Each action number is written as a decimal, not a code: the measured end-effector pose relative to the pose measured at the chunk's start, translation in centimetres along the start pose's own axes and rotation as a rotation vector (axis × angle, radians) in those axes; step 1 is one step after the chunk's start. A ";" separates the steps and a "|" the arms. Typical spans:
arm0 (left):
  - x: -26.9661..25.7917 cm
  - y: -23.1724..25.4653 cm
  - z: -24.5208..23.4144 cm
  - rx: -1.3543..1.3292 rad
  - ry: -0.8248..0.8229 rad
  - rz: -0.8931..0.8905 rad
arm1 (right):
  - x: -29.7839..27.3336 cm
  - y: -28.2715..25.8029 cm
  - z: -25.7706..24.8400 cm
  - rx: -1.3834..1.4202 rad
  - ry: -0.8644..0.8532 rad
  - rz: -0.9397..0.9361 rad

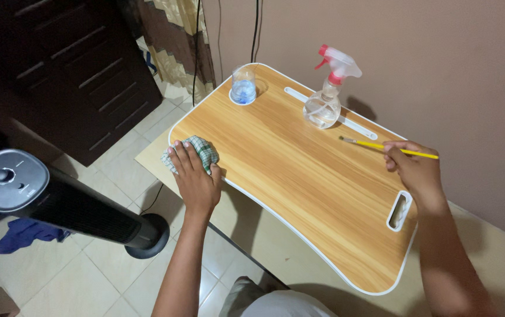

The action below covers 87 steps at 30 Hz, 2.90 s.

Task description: The person cleans a wooden lap desk by spraying a cleaning solution and wiping the surface with a cloth. They then use a small brush to clean the edges and crevices of the desk.

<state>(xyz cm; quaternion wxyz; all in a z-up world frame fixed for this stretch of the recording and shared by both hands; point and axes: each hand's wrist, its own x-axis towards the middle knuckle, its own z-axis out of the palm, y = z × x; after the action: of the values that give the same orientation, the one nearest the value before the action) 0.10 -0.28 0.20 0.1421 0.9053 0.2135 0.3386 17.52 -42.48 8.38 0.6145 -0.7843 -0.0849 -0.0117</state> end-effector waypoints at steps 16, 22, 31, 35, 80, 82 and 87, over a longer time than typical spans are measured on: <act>-0.2 0.6 -0.8 -0.073 0.003 0.007 | -0.7 -8.7 8.4 0.020 -0.213 -0.067; -0.1 1.1 -1.1 -0.111 0.027 0.001 | 4.9 -12.4 15.4 0.073 -0.243 -0.272; 0.0 1.5 -1.4 -0.114 0.018 -0.012 | 14.2 -13.7 25.5 -0.260 -0.203 -0.323; 0.0 1.6 -1.3 -0.125 -0.003 -0.041 | 16.9 -11.6 28.7 -0.383 -0.197 -0.270; -0.5 1.2 -0.9 -0.099 -0.001 0.010 | -15.3 2.6 5.9 0.114 -0.240 -0.004; -0.5 1.2 -0.8 -0.083 -0.003 0.001 | -15.6 1.7 6.2 0.043 -0.248 -0.014; -0.5 1.3 -0.7 -0.077 0.000 0.000 | -15.4 -0.8 6.3 -0.177 -0.298 -0.026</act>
<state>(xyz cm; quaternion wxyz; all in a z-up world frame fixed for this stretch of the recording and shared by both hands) -0.39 -1.54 0.95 0.1769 0.8992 0.2004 0.3464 1.70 -38.07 5.70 0.5233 -0.8273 -0.1838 0.0893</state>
